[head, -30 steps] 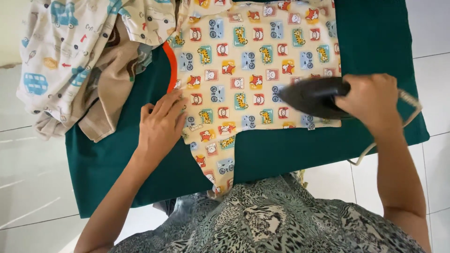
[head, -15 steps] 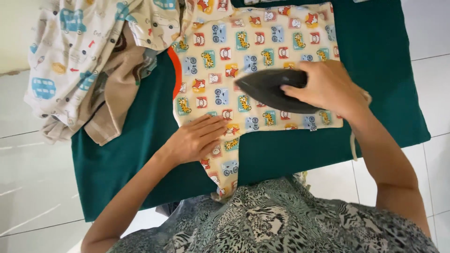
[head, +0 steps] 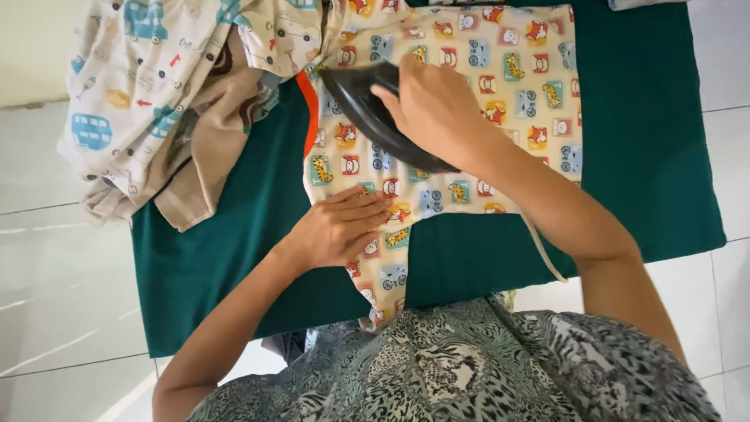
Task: Ironing and folding baby clothes on a flat surface
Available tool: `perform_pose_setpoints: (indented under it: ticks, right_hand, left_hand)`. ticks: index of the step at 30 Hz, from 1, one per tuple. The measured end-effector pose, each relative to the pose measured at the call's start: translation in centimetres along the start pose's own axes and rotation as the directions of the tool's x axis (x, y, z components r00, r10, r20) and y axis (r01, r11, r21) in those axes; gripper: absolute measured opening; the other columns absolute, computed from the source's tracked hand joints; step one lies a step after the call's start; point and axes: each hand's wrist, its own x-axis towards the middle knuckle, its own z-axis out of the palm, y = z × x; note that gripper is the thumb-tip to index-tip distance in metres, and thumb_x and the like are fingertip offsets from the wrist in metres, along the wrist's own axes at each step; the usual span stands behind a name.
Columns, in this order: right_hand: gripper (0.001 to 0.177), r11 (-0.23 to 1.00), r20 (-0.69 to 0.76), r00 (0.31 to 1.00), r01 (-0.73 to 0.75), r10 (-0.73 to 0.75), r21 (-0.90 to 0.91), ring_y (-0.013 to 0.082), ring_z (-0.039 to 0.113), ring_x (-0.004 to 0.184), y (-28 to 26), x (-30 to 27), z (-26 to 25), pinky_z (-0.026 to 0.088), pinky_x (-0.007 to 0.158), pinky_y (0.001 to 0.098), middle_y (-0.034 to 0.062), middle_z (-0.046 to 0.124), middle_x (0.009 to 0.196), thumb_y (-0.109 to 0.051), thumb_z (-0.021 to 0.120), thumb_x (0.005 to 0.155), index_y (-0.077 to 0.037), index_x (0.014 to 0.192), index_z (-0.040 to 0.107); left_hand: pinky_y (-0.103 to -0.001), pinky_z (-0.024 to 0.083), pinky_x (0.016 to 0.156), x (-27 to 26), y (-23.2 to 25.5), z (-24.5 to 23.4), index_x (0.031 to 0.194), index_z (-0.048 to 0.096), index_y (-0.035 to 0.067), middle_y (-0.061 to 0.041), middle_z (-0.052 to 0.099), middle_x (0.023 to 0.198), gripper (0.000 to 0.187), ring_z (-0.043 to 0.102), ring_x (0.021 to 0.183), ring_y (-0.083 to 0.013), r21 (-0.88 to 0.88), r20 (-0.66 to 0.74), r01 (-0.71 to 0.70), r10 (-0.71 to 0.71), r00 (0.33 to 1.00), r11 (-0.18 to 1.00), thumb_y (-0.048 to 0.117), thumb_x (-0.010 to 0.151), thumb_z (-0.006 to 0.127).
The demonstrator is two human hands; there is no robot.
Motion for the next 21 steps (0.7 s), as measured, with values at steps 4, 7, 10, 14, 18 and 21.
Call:
perform_pose_setpoints:
  ticks: [4,7,10,14,18,21]
  right_hand:
    - [0.052,0.993,0.146,0.987,0.047,-0.063,0.107,0.0303,0.067,0.051,1.2,-2.7,-2.0,0.054,0.047,0.0397,0.0184,0.067,0.066,-0.043,0.059,0.108,0.008,0.1,0.066]
    - [0.065,0.994,0.244,0.966,0.075,-0.091,0.074,0.0283,0.066,0.048,2.1,-6.1,-3.3,0.052,0.047,0.0405,0.014,0.067,0.06,-0.062,0.063,0.096,0.002,0.086,0.069]
    - [0.071,0.996,0.259,0.963,0.084,-0.079,-0.009,0.0213,0.064,0.042,3.9,-8.5,-3.9,0.051,0.042,0.0347,0.009,0.066,0.06,-0.069,0.061,0.094,0.0,0.084,0.07]
    - [0.073,0.985,0.119,0.987,-0.086,0.104,-0.149,0.0221,0.062,0.045,8.6,-9.3,-3.9,0.05,0.044,0.0352,0.0102,0.067,0.062,-0.073,0.058,0.093,-0.002,0.09,0.074]
    - [0.076,0.898,0.055,0.929,-0.338,0.366,-0.281,0.026,0.065,0.049,16.2,-9.6,-1.8,0.052,0.049,0.0364,0.0127,0.067,0.064,-0.074,0.056,0.102,-0.001,0.099,0.075]
    - [0.072,0.85,-0.148,0.935,-0.354,0.321,-0.39,0.0224,0.067,0.052,20.2,-9.9,-0.1,0.054,0.05,0.0308,0.0117,0.067,0.062,-0.068,0.054,0.104,0.0,0.092,0.075]
  left_hand:
    - [-0.045,0.043,0.117,0.1,0.0,-0.5,0.123,0.073,0.004,-0.01,0.069,0.134,0.035,0.061,0.132,-0.0245,0.017,0.008,-0.002,0.002,1.0,1.0,0.018,0.092,0.073]
    - [-0.046,0.043,0.117,-0.2,-0.1,-0.4,0.124,0.073,0.003,-0.01,0.069,0.136,0.036,0.06,0.133,-0.0247,0.018,0.016,-0.014,0.013,1.0,1.0,0.019,0.092,0.072]
    - [-0.045,0.043,0.117,-0.3,-0.3,-0.3,0.125,0.073,0.003,-0.01,0.069,0.135,0.035,0.06,0.133,-0.0248,0.013,0.013,-0.022,0.022,1.0,1.0,0.019,0.093,0.071]
    - [-0.045,0.043,0.117,-0.5,-0.3,0.1,0.125,0.073,0.004,-0.009,0.07,0.133,0.035,0.061,0.133,-0.0246,0.012,0.005,-0.005,0.005,1.0,1.0,0.019,0.094,0.07]
    - [-0.045,0.043,0.117,-0.4,-0.3,0.0,0.125,0.073,0.004,-0.009,0.07,0.132,0.034,0.061,0.133,-0.0247,0.002,0.016,0.002,-0.002,1.0,1.0,0.018,0.093,0.071]
    - [-0.045,0.044,0.116,-0.2,0.0,-0.5,0.125,0.073,0.003,-0.01,0.07,0.133,0.035,0.061,0.132,-0.0257,0.003,0.023,-0.006,0.006,1.0,1.0,0.017,0.093,0.071]
